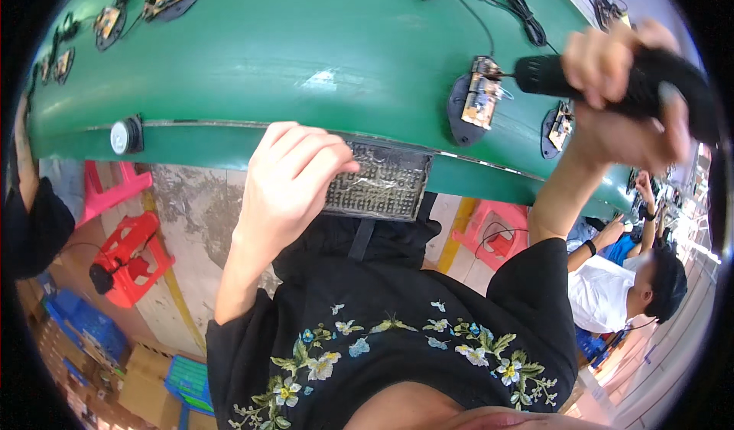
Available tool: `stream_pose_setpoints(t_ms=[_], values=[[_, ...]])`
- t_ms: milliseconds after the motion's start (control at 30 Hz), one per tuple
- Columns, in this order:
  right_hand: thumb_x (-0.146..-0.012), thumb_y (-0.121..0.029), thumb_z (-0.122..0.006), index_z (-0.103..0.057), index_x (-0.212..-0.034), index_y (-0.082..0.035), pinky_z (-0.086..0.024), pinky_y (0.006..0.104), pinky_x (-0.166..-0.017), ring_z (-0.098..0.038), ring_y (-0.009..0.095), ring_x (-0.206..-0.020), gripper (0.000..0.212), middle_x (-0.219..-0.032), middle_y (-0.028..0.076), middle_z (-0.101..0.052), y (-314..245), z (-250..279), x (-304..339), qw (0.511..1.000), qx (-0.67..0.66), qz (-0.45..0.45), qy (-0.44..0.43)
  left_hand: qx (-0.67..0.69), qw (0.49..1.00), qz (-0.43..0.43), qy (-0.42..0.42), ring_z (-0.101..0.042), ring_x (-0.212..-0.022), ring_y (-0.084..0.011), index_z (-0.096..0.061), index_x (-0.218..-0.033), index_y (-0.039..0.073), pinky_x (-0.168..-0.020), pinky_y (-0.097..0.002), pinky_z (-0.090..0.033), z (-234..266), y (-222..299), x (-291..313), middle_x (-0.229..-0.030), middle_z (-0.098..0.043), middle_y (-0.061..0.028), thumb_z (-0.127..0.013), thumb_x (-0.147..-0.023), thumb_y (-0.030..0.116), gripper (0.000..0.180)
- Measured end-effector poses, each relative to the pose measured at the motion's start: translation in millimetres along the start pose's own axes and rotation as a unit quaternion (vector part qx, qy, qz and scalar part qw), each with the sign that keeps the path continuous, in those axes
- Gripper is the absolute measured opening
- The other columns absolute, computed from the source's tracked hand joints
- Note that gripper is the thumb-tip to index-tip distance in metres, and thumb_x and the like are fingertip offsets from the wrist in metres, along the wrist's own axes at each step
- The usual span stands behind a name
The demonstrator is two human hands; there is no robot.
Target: The person assembles computer mice on an assembly line by positioning components onto the mouse bases and securing them with screws using an electric screwdriver.
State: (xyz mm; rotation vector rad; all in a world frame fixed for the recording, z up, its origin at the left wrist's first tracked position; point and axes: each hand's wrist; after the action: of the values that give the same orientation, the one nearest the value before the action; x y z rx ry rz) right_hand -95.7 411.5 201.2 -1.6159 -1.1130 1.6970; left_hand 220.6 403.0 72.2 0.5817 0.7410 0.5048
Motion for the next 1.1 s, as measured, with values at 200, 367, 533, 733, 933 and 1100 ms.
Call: stream_pose_setpoints(t_ms=[200, 367, 533, 733, 933, 1100], values=[[-0.086, -0.044, -0.060, -0.057, -0.122, -0.001, -0.040, 0.0281, -0.057, -0.048, 0.010, -0.055, 0.056, -0.069, -0.001, -0.051, -17, -41, -12, 0.986, -0.100, -0.006, -0.133, 0.076, 0.997, 0.026, 0.018, -0.069, -0.081, -0.0240, -0.071, -0.088, 0.005, -0.080, -0.0363, -0.050, -9, -7, 6, -0.084, -0.071, -0.0048, -0.084, -0.070, 0.004, 0.023], [-0.084, -0.046, -0.067, -0.053, -0.122, -0.002, -0.044, 0.0254, -0.057, -0.052, 0.009, -0.056, 0.060, -0.069, -0.002, -0.054, -2, -64, -16, 0.981, -0.119, -0.026, -0.154, 0.102, 0.994, 0.017, 0.030, -0.070, -0.082, -0.0230, -0.072, -0.091, 0.005, -0.079, -0.0361, -0.050, -16, -7, 1, -0.085, -0.072, -0.0043, -0.084, -0.070, 0.003, 0.024], [-0.081, -0.048, -0.073, -0.049, -0.122, -0.003, -0.047, 0.0227, -0.056, -0.056, 0.008, -0.057, 0.066, -0.070, -0.003, -0.057, 11, -66, -18, 0.985, -0.100, -0.044, -0.135, 0.063, 0.997, 0.000, 0.041, -0.068, -0.084, -0.0228, -0.072, -0.096, 0.006, -0.079, -0.0366, -0.050, -16, -9, 11, -0.089, -0.071, -0.0039, -0.078, -0.070, 0.000, 0.026], [-0.086, -0.051, -0.069, -0.043, -0.125, -0.003, -0.045, 0.0257, -0.052, -0.052, 0.010, -0.054, 0.068, -0.069, -0.001, -0.055, 41, -87, -5, 0.981, -0.151, -0.104, -0.068, 0.038, 0.998, 0.016, 0.048, -0.065, -0.082, -0.0226, -0.072, -0.099, 0.007, -0.080, -0.0361, -0.049, -14, -8, 15, -0.091, -0.066, -0.0031, -0.073, -0.072, 0.000, 0.027], [-0.090, -0.041, -0.055, -0.045, -0.127, 0.004, -0.041, 0.0346, -0.060, -0.046, 0.015, -0.057, 0.060, -0.072, 0.008, -0.051, 38, -58, -11, 0.996, 0.018, -0.085, -0.022, 0.047, 0.998, 0.005, 0.033, -0.063, -0.076, -0.0249, -0.073, -0.098, 0.007, -0.074, -0.0372, -0.050, -16, -7, 6, -0.088, -0.067, -0.0054, -0.086, -0.068, 0.004, 0.033], [-0.085, -0.045, -0.061, -0.048, -0.129, 0.004, -0.042, 0.0307, -0.061, -0.049, 0.012, -0.058, 0.067, -0.076, 0.004, -0.054, 24, -35, -12, 0.995, -0.052, -0.072, -0.053, 0.054, 0.998, 0.006, 0.024, -0.063, -0.075, -0.0248, -0.073, -0.099, 0.007, -0.074, -0.0372, -0.049, -16, -5, 5, -0.089, -0.067, -0.0059, -0.087, -0.068, 0.005, 0.034]])
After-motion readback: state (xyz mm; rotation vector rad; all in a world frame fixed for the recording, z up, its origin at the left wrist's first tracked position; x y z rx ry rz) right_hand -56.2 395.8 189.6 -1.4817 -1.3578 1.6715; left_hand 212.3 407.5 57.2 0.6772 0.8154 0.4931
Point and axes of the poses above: each hand's wrist, its own x-axis away from the middle knuckle, its own z-axis out of the back of the hand, y = z × x
